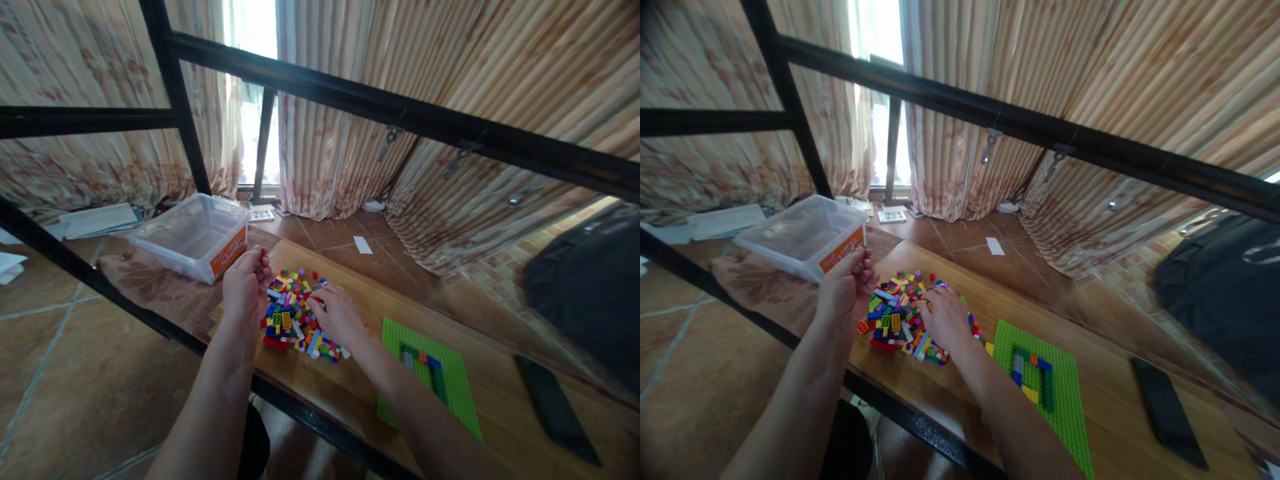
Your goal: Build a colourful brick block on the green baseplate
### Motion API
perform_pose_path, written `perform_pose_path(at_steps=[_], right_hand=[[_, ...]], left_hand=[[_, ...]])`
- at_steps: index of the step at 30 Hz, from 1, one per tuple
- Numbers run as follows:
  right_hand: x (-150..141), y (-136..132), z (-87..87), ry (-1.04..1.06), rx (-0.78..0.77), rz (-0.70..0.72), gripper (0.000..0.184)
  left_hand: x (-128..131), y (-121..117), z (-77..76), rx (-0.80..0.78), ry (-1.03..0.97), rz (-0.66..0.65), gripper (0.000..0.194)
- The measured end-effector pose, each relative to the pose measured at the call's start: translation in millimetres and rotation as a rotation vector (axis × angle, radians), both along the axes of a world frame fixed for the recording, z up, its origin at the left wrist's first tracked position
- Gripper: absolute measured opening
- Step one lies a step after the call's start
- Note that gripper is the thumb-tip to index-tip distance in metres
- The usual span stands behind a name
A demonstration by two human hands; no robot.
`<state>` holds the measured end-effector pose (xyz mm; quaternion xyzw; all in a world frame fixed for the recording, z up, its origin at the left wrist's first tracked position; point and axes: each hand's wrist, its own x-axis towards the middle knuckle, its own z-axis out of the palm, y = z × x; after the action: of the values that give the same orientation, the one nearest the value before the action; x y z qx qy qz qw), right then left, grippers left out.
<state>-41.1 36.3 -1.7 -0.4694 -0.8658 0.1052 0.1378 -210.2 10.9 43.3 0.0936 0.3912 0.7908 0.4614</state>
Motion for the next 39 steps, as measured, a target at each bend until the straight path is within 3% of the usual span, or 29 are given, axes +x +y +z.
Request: perform_pose_path(at_steps=[4,9,12,15,18,22,24,27,30,33,39], right_hand=[[-17.4,29.1,5.4,0.023,-0.013,-0.040,0.028],[-47.0,70.4,-8.9,-0.084,-0.053,0.017,0.034],[-57.5,82.2,-12.3,-0.131,-0.090,0.051,0.028],[-49.5,84.4,-1.1,-0.125,-0.095,0.042,0.026],[-9.4,73.8,23.2,0.100,-0.023,-0.019,0.026],[88.4,29.4,48.4,0.587,-0.051,-0.196,0.020],[138.3,-3.6,47.8,0.781,-0.146,-0.349,0.021],[192.3,-53.3,30.3,1.012,-0.245,-0.571,0.025],[218.4,-87.9,4.7,1.121,-0.335,-0.644,0.030],[228.4,-103.1,-14.3,1.140,-0.349,-0.658,0.028],[235.7,-105.5,-24.5,0.751,-0.196,-0.546,0.014]], left_hand=[[0.3,0.0,-1.6,0.004,0.005,-0.014,0.014],[1.1,2.9,-0.4,-0.018,0.018,-0.014,0.014],[2.3,5.7,0.7,-0.045,0.030,-0.014,0.009],[4.4,8.4,0.4,-0.059,0.050,-0.020,0.007],[8.9,9.6,-0.7,-0.044,0.085,-0.053,0.008],[23.1,11.4,-3.4,-0.035,0.144,-0.101,0.010],[36.5,13.1,-5.9,-0.047,0.177,-0.138,0.008],[66.7,12.8,-11.2,-0.071,0.247,-0.231,0.006],[105.9,5.1,-19.1,-0.076,0.357,-0.371,0.010],[144.7,-7.8,-31.3,-0.050,0.534,-0.558,0.010],[193.9,-25.5,-55.7,0.147,0.977,-0.880,0.015]])
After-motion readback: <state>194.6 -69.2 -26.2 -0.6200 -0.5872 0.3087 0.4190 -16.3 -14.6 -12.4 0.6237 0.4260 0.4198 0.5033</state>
